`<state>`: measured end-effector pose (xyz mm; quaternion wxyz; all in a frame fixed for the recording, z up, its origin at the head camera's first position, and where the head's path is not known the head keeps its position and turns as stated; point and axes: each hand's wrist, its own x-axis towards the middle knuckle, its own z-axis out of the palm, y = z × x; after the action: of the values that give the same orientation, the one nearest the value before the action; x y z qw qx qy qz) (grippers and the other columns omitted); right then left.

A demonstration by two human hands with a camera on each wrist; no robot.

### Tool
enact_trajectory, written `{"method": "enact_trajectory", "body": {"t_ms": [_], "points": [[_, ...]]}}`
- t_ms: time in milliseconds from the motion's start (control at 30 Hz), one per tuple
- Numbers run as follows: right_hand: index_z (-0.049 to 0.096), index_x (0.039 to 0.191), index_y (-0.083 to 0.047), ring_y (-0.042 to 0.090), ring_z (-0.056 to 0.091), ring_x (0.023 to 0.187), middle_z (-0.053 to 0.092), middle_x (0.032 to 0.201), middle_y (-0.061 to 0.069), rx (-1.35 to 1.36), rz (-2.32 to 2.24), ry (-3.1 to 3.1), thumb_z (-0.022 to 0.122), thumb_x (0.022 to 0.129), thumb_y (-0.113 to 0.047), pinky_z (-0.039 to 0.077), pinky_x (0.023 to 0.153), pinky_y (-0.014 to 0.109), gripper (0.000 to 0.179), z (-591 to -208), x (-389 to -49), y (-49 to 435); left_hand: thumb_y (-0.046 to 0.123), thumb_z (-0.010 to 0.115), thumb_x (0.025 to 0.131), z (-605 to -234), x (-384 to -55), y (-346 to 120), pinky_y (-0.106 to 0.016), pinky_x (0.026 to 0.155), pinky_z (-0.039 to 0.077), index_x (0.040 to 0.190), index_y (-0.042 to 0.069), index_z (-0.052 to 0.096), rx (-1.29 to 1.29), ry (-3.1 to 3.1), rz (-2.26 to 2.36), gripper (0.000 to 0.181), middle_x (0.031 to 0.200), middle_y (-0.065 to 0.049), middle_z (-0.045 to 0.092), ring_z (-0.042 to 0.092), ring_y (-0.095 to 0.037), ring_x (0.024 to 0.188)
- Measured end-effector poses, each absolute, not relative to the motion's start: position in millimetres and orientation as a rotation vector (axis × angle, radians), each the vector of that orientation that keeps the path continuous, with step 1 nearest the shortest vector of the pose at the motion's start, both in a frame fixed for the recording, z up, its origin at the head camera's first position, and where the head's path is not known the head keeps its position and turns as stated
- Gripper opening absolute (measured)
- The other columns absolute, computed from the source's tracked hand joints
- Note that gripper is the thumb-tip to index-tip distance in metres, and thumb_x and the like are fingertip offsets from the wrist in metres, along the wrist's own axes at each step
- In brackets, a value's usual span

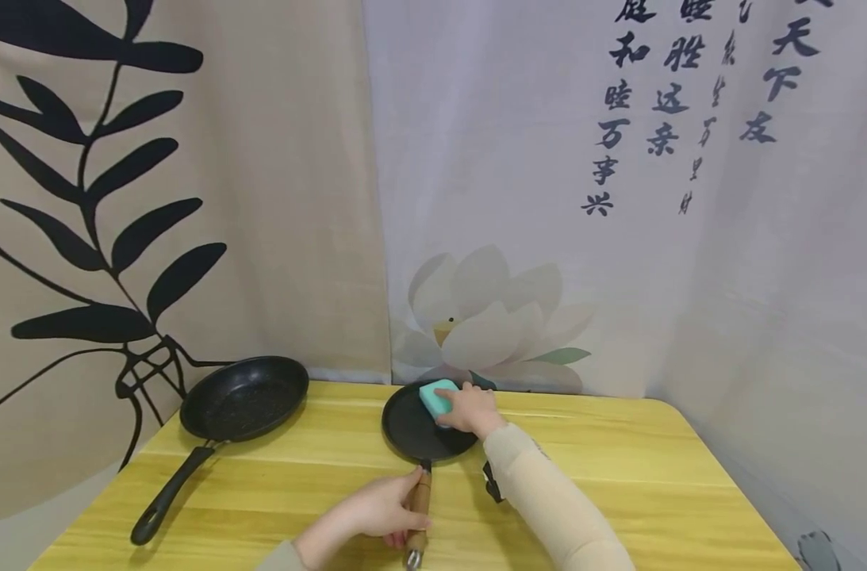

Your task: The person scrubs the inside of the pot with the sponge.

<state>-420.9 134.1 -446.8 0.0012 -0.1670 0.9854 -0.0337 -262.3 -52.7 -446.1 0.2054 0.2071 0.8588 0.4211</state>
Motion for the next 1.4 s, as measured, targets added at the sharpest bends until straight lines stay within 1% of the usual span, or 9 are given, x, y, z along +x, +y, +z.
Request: {"method": "enact_trajectory", "body": {"t_ms": [67, 133, 233, 367, 500, 800, 1033, 1300, 1400], "points": [[0.048, 0.144, -0.036, 0.039, 0.057, 0.103, 0.051, 0.131, 0.021, -0.521, -0.11, 3.089, 0.065, 0.087, -0.053, 0.049, 0.081, 0.054, 0.062, -447, -420, 137, 0.021, 0.072, 0.089, -446, -262, -52, -0.034, 0.044, 0.053, 0.147, -0.011, 0.025, 0.578, 2.392, 1.177, 0.081, 0.056, -0.007, 0.063, 0.062, -0.021, 0.048], [0.048, 0.144, -0.036, 0.039, 0.057, 0.105, 0.05, 0.134, 0.021, -0.517, -0.104, 3.089, 0.065, 0.087, -0.054, 0.05, 0.08, 0.053, 0.062, -447, -418, 139, 0.022, 0.072, 0.089, -446, -262, -52, -0.034, 0.044, 0.052, 0.147, -0.011, 0.025, 0.578, 2.392, 1.177, 0.081, 0.056, -0.007, 0.063, 0.062, -0.021, 0.048], [0.047, 0.144, -0.035, 0.039, 0.054, 0.114, 0.049, 0.138, 0.021, -0.514, -0.096, 3.09, 0.064, 0.087, -0.055, 0.048, 0.085, 0.055, 0.063, -449, -417, 142, 0.022, 0.072, 0.09, -447, -262, -52, -0.034, 0.044, 0.052, 0.148, -0.011, 0.025, 0.576, 2.39, 1.179, 0.081, 0.057, -0.007, 0.063, 0.062, -0.022, 0.049], [0.048, 0.144, -0.034, 0.038, 0.045, 0.128, 0.049, 0.141, 0.019, -0.507, -0.119, 3.097, 0.064, 0.087, -0.056, 0.042, 0.093, 0.06, 0.064, -449, -414, 146, 0.022, 0.072, 0.089, -446, -262, -52, -0.035, 0.044, 0.053, 0.147, -0.012, 0.025, 0.578, 2.391, 1.185, 0.082, 0.057, -0.009, 0.063, 0.062, -0.022, 0.048], [0.048, 0.144, -0.033, 0.037, 0.041, 0.132, 0.051, 0.14, 0.015, -0.523, -0.135, 3.091, 0.064, 0.087, -0.056, 0.041, 0.095, 0.062, 0.064, -447, -411, 146, 0.021, 0.071, 0.09, -445, -262, -54, -0.036, 0.045, 0.053, 0.147, -0.013, 0.025, 0.579, 2.386, 1.185, 0.081, 0.057, -0.009, 0.063, 0.062, -0.022, 0.048], [0.05, 0.143, -0.034, 0.034, 0.051, 0.121, 0.056, 0.134, 0.012, -0.524, -0.13, 3.087, 0.064, 0.086, -0.058, 0.043, 0.091, 0.059, 0.064, -448, -404, 147, 0.021, 0.071, 0.09, -445, -262, -54, -0.035, 0.045, 0.053, 0.147, -0.013, 0.025, 0.587, 2.374, 1.178, 0.08, 0.058, -0.009, 0.063, 0.062, -0.022, 0.049], [0.052, 0.141, -0.031, 0.03, 0.059, 0.106, 0.062, 0.124, 0.011, -0.548, -0.167, 3.088, 0.067, 0.084, -0.057, 0.049, 0.079, 0.053, 0.065, -446, -397, 144, 0.021, 0.072, 0.089, -448, -263, -54, -0.035, 0.045, 0.053, 0.146, -0.014, 0.024, 0.6, 2.386, 1.188, 0.082, 0.056, -0.009, 0.063, 0.062, -0.022, 0.048], [0.054, 0.14, -0.027, 0.024, 0.06, 0.09, 0.062, 0.114, 0.01, -0.612, -0.158, 3.1, 0.066, 0.083, -0.06, 0.049, 0.078, 0.05, 0.067, -448, -390, 140, 0.02, 0.071, 0.09, -446, -261, -54, -0.035, 0.044, 0.053, 0.147, -0.014, 0.023, 0.609, 2.382, 1.195, 0.083, 0.057, -0.009, 0.063, 0.062, -0.023, 0.049], [0.054, 0.14, -0.026, 0.024, 0.061, 0.087, 0.061, 0.115, 0.011, -0.635, -0.158, 3.099, 0.065, 0.083, -0.061, 0.051, 0.077, 0.048, 0.068, -449, -387, 141, 0.021, 0.071, 0.09, -445, -261, -52, -0.036, 0.044, 0.053, 0.147, -0.013, 0.022, 0.614, 2.384, 1.196, 0.083, 0.057, -0.009, 0.062, 0.063, -0.024, 0.049]]}}
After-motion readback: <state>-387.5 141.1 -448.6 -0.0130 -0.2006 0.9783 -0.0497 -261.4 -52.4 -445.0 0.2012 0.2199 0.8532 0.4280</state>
